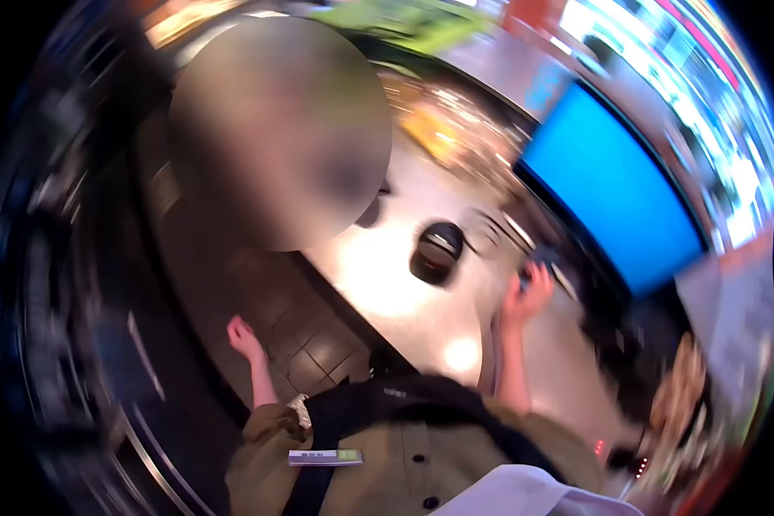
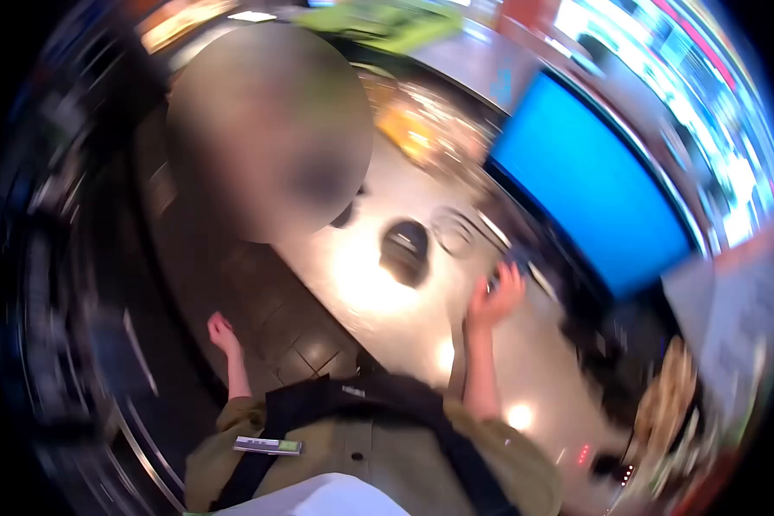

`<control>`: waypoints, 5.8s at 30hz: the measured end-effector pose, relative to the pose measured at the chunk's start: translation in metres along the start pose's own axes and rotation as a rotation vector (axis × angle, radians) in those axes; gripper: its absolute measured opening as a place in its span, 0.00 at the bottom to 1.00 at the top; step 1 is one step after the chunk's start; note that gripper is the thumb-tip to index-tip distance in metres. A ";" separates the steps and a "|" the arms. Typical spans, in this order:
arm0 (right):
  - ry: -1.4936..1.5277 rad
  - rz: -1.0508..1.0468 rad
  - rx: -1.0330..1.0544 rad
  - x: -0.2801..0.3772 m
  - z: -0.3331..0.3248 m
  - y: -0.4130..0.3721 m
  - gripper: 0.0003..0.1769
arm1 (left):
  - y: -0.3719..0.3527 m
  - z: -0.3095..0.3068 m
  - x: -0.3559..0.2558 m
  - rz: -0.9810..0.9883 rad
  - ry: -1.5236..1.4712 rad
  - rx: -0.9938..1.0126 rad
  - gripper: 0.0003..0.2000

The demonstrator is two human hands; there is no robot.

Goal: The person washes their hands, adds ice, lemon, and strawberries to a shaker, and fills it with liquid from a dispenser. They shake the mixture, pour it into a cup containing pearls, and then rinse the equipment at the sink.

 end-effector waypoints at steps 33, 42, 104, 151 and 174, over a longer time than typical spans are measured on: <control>1.141 -0.563 2.245 0.720 0.214 -0.849 0.16 | -0.395 -0.459 0.344 -0.939 -0.295 -1.136 0.08; 1.281 -1.027 2.201 0.971 0.170 -1.156 0.38 | -0.214 -0.618 0.419 -0.852 -0.013 -1.536 0.09; 0.825 -1.345 2.650 0.886 0.209 -1.120 0.15 | -0.055 -0.581 0.636 -1.359 0.545 0.015 0.49; 1.642 -0.885 2.229 1.209 0.923 -0.781 0.41 | 0.626 -0.341 0.653 -0.851 -1.806 -1.339 0.20; 1.470 -0.186 2.847 1.193 0.800 -0.926 0.20 | 0.644 -0.358 0.597 -0.136 -1.831 -1.714 0.34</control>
Point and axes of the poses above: each hand's wrist, its own y-axis towards the middle knuckle, its own z-axis out of the palm, x = y × z, the point moved 10 cm from there along y, towards the middle knuckle, and after that the axes turned 12 degrees about y, right-handed, at the moved point
